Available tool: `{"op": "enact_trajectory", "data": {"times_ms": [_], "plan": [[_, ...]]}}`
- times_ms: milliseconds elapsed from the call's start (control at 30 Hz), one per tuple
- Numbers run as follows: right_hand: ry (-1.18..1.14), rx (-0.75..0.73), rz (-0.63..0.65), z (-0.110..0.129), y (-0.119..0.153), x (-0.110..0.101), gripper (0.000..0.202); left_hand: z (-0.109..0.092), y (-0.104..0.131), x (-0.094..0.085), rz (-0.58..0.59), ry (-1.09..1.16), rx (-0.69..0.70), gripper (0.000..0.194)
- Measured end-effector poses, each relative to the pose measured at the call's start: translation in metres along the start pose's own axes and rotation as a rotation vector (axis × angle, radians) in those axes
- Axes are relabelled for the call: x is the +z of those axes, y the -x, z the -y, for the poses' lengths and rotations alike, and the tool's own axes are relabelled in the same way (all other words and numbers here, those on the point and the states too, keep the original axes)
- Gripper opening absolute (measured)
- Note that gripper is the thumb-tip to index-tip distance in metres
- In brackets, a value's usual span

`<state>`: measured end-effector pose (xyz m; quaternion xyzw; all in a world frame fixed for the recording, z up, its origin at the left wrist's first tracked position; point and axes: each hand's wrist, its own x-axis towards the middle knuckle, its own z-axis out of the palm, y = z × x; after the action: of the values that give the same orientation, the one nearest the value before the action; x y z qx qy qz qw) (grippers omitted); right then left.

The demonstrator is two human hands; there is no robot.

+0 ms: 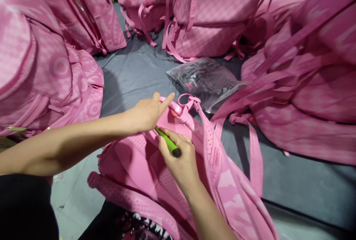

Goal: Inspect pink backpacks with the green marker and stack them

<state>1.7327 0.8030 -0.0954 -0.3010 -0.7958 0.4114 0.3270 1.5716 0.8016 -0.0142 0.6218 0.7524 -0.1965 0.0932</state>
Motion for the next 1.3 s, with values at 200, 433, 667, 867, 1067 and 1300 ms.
{"op": "enact_trajectory", "data": {"times_ms": [200, 433, 667, 867, 1067, 1300], "plan": [[0.022, -0.011, 0.012, 0.000, -0.001, -0.003, 0.020, 0.001, 0.001, 0.002, -0.024, 0.015, 0.013, 0.095], [0.022, -0.016, 0.016, 0.003, -0.004, -0.001, 0.020, 0.002, 0.002, 0.004, -0.041, 0.038, 0.012, 0.090], [0.095, -0.114, -0.006, 0.012, 0.005, -0.039, 0.019, 0.005, 0.003, 0.007, -0.075, 0.068, 0.013, 0.091], [-0.131, 0.051, 0.104, 0.007, -0.007, -0.032, 0.017, 0.005, 0.008, 0.009, -0.080, 0.069, 0.014, 0.089], [-0.083, -0.015, 0.082, -0.004, -0.010, -0.008, 0.017, 0.005, 0.009, 0.008, -0.099, 0.084, 0.023, 0.089], [-0.005, -0.056, 0.083, 0.000, -0.006, -0.017, 0.017, 0.005, 0.009, 0.006, -0.082, 0.104, 0.012, 0.089]]}}
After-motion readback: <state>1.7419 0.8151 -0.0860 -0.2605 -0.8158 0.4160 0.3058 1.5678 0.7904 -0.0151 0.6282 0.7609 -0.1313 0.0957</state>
